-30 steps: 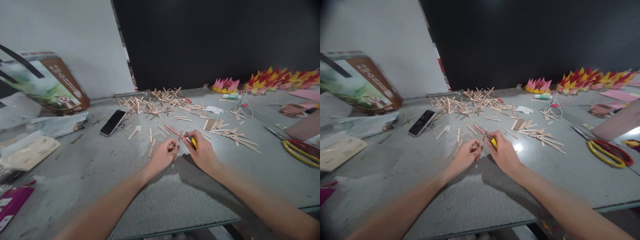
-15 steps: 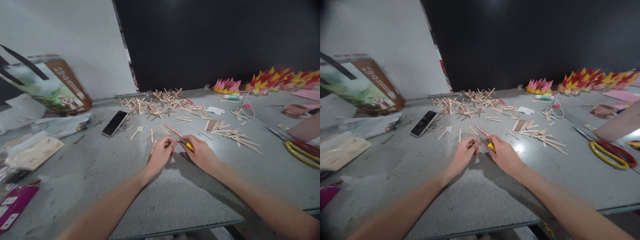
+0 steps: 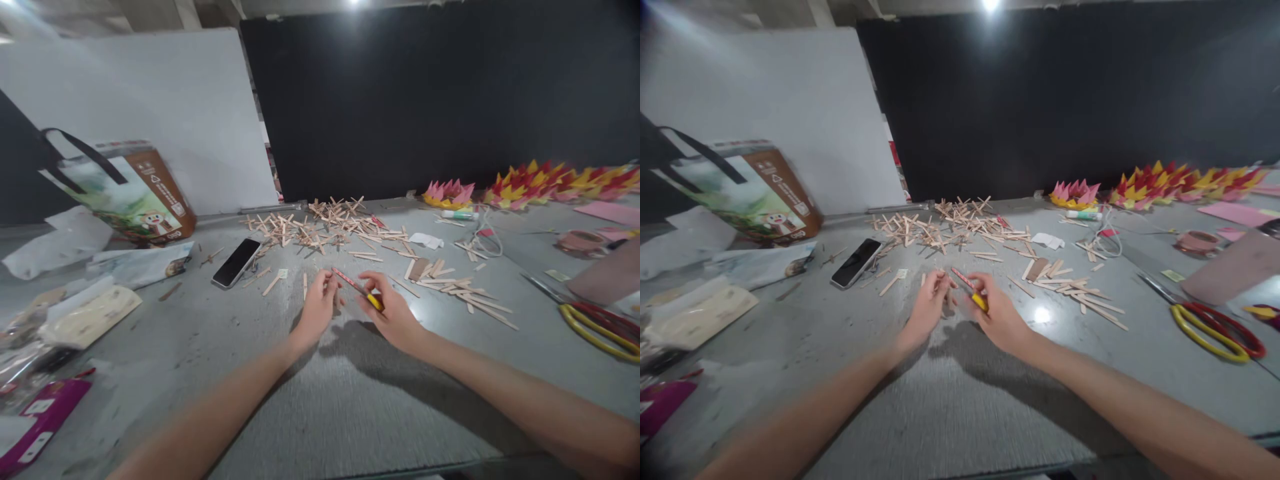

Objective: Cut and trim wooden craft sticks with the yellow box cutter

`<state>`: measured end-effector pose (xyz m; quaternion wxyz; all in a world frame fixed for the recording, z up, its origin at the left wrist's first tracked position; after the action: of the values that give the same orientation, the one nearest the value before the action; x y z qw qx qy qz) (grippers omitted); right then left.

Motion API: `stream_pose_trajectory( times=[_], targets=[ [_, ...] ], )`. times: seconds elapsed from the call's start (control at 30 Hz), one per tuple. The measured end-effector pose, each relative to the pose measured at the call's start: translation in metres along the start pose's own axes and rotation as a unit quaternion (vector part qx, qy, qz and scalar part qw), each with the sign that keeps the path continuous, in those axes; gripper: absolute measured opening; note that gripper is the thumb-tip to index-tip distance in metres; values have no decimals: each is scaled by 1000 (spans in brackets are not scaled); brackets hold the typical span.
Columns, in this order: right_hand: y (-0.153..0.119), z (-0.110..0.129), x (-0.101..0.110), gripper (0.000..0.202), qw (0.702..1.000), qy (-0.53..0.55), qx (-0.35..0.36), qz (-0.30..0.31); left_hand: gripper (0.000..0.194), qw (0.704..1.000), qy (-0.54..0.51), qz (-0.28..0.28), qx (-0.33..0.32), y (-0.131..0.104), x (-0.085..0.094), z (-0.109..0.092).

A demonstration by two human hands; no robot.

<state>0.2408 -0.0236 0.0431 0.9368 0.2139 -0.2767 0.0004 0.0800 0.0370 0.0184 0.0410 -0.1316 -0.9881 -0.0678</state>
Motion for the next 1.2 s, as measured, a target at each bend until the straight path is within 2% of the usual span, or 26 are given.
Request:
stream_pose_trajectory(
  times=[0.07, 0.13, 0.2, 0.3, 0.4, 0.43, 0.53, 0.67, 0.73, 0.83, 0.97, 1.07, 1.2],
  targets=[
    [14, -12, 8, 29, 996, 53, -17, -64, 44, 999, -23, -8, 21, 8, 1, 2],
    [26, -22, 7, 30, 994, 65, -11, -86, 47, 999, -36, -3, 33, 18, 0, 4],
    [32, -29, 0, 31, 995, 63, -2, -79, 47, 999, -46, 4, 29, 29, -1, 5],
    [31, -32, -12, 36, 999, 48, 14, -20, 45, 998, -57, 13, 3, 46, -2, 9],
    [25, -36, -10, 19, 1000, 12, 6, 26, 53, 997, -74, 28, -8, 56, -3, 18],
    [24, -35, -4, 17, 1000, -5, 14, 21, 58, 995, -90, 34, -3, 57, -3, 22],
    [22, -34, 0, 25, 991, -85, 65, 83, 65, 990, -127, 44, 28, 56, -2, 29],
    [23, -50, 7, 44, 996, -83, -6, 38, 71, 985, -145, 74, 51, 50, -5, 28],
    [21, -52, 6, 51, 998, -61, -10, 19, 77, 982, -151, 96, 63, 48, -8, 27],
    [17, -50, 4, 51, 999, -48, 12, 11, 85, 978, -165, 94, 81, 48, -8, 28],
    [14, -46, 7, 49, 998, -47, 1, 46, 93, 978, -174, 72, 86, 49, -3, 27],
    [14, -37, 9, 50, 995, -73, 16, 69, 90, 977, -186, 70, 80, 48, -2, 24],
    [15, -31, 9, 52, 994, -81, 37, 62, 83, 977, -189, 61, 74, 47, -2, 25]
  ],
)
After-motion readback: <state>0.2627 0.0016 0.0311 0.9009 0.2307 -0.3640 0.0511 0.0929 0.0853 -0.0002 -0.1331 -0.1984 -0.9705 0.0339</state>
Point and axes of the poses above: each hand's wrist, its own y-axis towards the middle knuckle, its own x-axis out of the back of the hand, z = x × y, the point moved 7 cm from there along y, towards the middle knuckle, and after that the axes turned 1 degree about y, right-handed, at the moved point
